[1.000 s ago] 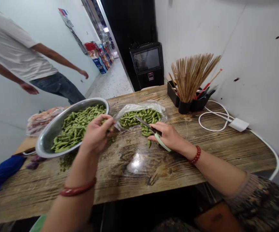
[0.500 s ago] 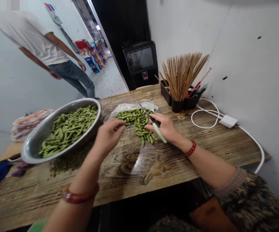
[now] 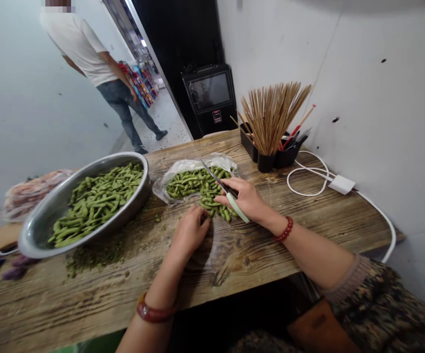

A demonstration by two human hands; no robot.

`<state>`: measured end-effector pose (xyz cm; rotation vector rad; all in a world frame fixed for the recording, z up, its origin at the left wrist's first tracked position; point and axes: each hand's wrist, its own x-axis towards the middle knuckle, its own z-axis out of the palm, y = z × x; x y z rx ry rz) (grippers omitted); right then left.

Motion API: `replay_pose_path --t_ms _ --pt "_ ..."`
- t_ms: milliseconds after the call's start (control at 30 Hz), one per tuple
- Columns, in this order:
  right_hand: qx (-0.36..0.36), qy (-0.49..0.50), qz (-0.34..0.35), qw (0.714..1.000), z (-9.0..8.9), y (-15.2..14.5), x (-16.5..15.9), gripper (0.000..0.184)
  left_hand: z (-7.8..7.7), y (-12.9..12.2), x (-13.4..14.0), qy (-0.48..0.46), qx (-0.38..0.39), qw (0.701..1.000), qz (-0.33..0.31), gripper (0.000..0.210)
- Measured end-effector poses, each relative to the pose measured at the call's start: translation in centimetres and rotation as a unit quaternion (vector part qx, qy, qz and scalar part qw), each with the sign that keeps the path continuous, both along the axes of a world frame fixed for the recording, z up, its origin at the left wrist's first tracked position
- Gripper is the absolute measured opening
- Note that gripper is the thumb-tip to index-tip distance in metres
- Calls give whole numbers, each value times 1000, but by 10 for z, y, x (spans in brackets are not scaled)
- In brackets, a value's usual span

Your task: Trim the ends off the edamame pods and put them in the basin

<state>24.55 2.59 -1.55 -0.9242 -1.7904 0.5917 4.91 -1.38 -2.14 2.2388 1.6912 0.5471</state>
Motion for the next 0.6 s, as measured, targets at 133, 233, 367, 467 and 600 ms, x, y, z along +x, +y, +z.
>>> replay_pose_path --t_ms 133,233,367,467,600 --pt "2 -3 1 1000 -2 1 -1 35 10 5 -5 -173 -46 983 38 8" --pt "9 2 3 1000 -2 0 -2 37 25 8 -1 -373 -135 915 70 13" --pt "11 -9 14 1000 -1 -2 -2 35 36 14 7 -504 -197 838 72 24" --pt "10 -16 18 1000 -1 -2 -2 34 35 15 6 -542 -208 812 67 25" --pt "3 -16 25 1000 -4 -3 -2 38 27 12 -1 -581 -224 781 53 21"
